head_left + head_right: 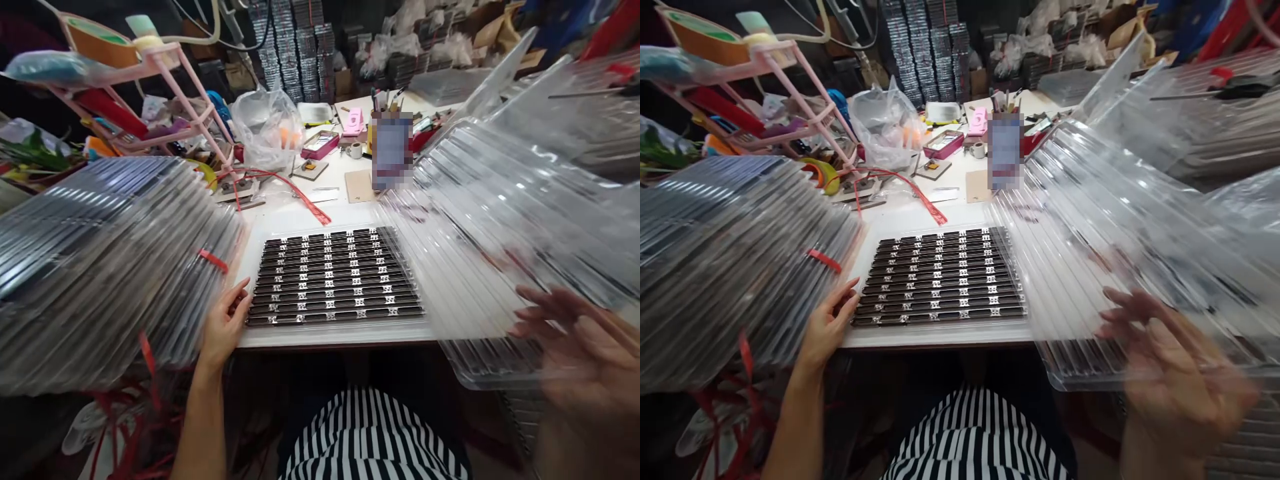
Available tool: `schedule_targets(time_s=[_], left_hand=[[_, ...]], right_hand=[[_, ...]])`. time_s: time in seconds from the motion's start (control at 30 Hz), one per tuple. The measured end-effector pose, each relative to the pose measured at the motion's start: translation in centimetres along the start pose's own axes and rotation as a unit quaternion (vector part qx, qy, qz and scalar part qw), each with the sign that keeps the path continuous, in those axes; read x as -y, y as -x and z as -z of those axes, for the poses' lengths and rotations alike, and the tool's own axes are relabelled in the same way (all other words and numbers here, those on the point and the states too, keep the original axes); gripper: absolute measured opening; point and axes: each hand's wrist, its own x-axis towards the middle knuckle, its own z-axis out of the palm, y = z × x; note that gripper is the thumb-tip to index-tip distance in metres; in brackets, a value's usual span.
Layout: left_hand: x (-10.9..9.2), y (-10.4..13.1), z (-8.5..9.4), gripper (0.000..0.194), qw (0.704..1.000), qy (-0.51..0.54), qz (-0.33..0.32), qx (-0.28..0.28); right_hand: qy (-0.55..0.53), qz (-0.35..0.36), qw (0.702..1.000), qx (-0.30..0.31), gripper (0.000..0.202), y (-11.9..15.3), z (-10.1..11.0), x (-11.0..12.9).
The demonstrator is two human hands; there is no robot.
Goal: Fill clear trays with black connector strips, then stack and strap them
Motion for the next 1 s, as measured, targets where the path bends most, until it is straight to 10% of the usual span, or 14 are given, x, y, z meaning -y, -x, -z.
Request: schedule_targets(time_s=[1.0], left_hand=[[0.12,-0.21,0.04,0.050,1.000,0.003,0.002,0.003]], right_hand=[[-0.030,0.094,0.994,-0.045,0.026,-0.63,0.53,-0.27]])
